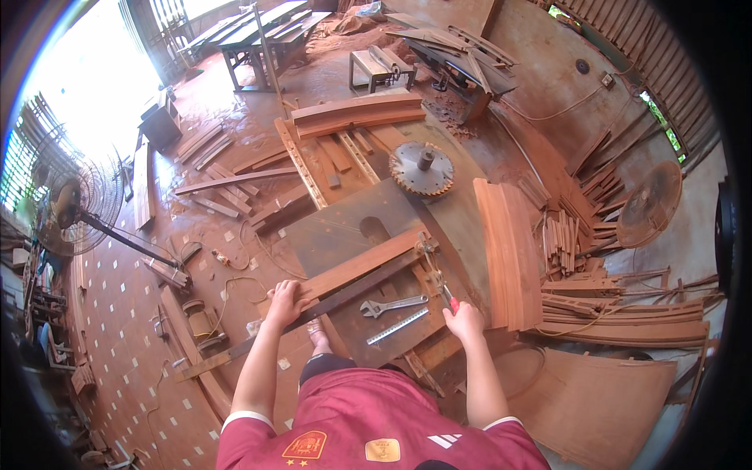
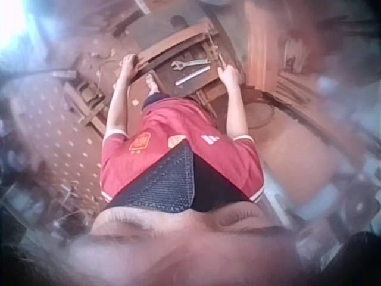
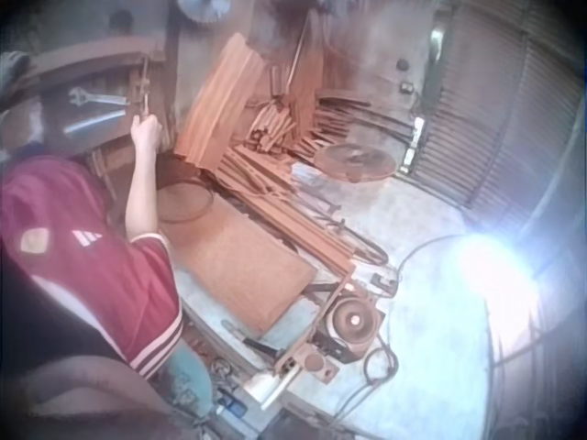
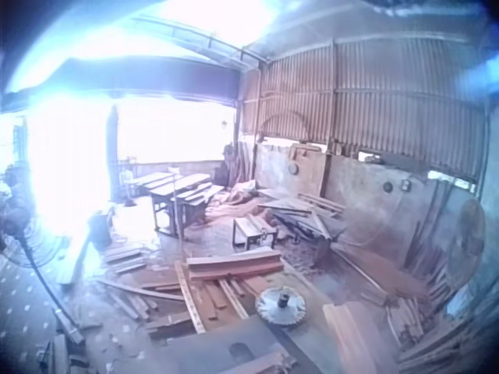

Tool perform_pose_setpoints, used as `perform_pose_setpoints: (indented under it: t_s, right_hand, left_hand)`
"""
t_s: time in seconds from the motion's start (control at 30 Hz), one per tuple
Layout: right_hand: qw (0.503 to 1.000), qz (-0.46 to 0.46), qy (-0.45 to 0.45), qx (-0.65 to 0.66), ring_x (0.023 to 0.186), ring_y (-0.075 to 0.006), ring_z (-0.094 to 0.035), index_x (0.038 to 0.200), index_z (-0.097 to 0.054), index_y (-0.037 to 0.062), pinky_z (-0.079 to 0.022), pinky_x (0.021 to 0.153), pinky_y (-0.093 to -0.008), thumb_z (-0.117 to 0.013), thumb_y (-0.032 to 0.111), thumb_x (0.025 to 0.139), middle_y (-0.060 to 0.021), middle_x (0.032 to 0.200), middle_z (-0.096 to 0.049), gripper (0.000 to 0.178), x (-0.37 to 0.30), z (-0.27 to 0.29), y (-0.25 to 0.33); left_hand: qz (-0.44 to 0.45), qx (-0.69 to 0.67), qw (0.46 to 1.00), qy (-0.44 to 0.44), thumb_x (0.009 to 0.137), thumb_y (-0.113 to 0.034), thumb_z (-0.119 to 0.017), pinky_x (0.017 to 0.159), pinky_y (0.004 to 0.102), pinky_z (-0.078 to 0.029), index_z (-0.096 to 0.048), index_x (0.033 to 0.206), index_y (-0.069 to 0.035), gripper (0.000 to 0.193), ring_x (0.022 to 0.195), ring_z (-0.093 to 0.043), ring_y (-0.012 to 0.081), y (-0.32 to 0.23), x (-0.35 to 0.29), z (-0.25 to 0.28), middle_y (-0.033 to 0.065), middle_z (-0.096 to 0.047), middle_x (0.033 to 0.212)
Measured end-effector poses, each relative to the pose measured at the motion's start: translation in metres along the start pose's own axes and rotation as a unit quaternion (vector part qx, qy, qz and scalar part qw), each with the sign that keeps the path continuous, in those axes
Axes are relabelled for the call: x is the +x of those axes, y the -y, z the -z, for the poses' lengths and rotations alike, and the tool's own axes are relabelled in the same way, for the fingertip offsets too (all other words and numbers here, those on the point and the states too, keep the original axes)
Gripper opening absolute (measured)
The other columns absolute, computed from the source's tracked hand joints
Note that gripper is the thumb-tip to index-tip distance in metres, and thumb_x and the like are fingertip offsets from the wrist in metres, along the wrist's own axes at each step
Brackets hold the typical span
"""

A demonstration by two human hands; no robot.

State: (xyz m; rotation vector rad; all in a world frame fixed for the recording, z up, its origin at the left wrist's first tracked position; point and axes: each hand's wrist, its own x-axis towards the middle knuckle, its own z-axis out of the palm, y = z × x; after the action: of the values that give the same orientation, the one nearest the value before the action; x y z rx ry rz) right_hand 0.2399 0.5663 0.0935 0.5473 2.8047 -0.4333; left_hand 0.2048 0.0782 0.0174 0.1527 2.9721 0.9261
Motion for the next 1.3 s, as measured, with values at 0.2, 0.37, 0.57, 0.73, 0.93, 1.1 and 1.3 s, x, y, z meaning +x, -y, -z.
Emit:
perform_pose_setpoints:
  t_s: [0.2,0.37,0.57,0.73,0.93,1.1,1.3]
  right_hand:
    - [0.998,-0.010,-0.069,0.005,0.084,-0.0442,-0.074,0.083,-0.075,0.0037,-0.058,0.078,-0.0558,-0.073,0.044,0.090,-0.0239,0.084,-0.075,0.041,-0.004,-0.010,0.003]
    - [0.998,-0.032,0.049,0.014,0.100,-0.0449,-0.073,0.097,-0.078,0.0005,-0.057,0.090,-0.0536,-0.067,0.049,0.093,-0.0282,0.099,-0.075,0.049,0.004,0.007,0.005]
    - [0.980,-0.075,0.179,-0.038,0.124,-0.0429,-0.066,0.119,-0.075,-0.0006,-0.051,0.108,-0.0496,-0.056,0.049,0.100,-0.0287,0.127,-0.070,0.056,0.003,0.073,0.041]
    - [0.978,-0.048,0.198,-0.045,0.123,-0.0447,-0.065,0.120,-0.073,-0.0049,-0.050,0.108,-0.0508,-0.054,0.046,0.102,-0.0321,0.127,-0.069,0.057,0.007,0.076,0.038]
    - [0.968,-0.042,0.245,-0.045,0.122,-0.0414,-0.067,0.121,-0.074,-0.0001,-0.051,0.106,-0.0491,-0.057,0.054,0.100,-0.0281,0.130,-0.069,0.061,0.014,0.102,0.060]
    - [0.984,-0.034,0.170,-0.051,0.114,-0.0400,-0.071,0.116,-0.078,0.0053,-0.055,0.099,-0.0479,-0.062,0.058,0.096,-0.0233,0.117,-0.075,0.058,0.006,0.095,0.058]
    - [0.999,0.023,-0.030,0.024,0.105,-0.0426,-0.073,0.106,-0.077,0.0024,-0.057,0.091,-0.0510,-0.071,0.050,0.093,-0.0262,0.105,-0.076,0.050,0.006,0.089,0.061]
  left_hand:
    - [0.049,0.010,0.998,0.045,0.081,-0.037,-0.086,0.105,0.0511,-0.034,-0.061,0.126,-0.009,0.059,0.124,-0.055,0.0344,-0.005,0.006,0.005,0.0116,-0.062,0.123]
    - [0.048,0.052,0.997,0.042,0.062,-0.068,-0.089,0.116,0.0566,-0.027,-0.052,0.141,-0.005,0.108,0.139,-0.046,0.0348,-0.028,0.002,-0.004,0.0164,-0.056,0.140]
    - [0.053,0.108,0.992,0.045,0.050,-0.071,-0.094,0.120,0.0593,-0.020,-0.043,0.147,-0.005,0.127,0.143,-0.042,0.0348,-0.041,-0.005,-0.016,0.0180,-0.051,0.144]
    - [0.034,0.087,0.995,0.046,0.055,-0.062,-0.096,0.120,0.0570,-0.022,-0.047,0.143,-0.006,0.115,0.140,-0.046,0.0337,-0.031,-0.006,-0.023,0.0156,-0.056,0.138]
    - [-0.002,0.103,0.995,0.013,0.059,-0.056,-0.096,0.123,0.0591,-0.022,-0.051,0.138,-0.007,0.103,0.139,-0.048,0.0331,-0.026,-0.010,-0.026,0.0129,-0.060,0.135]
    - [-0.023,0.103,0.994,-0.010,0.060,-0.052,-0.094,0.124,0.0610,-0.023,-0.053,0.133,-0.006,0.096,0.132,-0.052,0.0345,-0.029,-0.008,-0.024,0.0136,-0.062,0.126]
    - [-0.015,0.107,0.994,-0.010,0.061,-0.052,-0.095,0.125,0.0582,-0.024,-0.053,0.134,-0.007,0.096,0.134,-0.053,0.0324,-0.033,-0.009,-0.023,0.0139,-0.062,0.129]
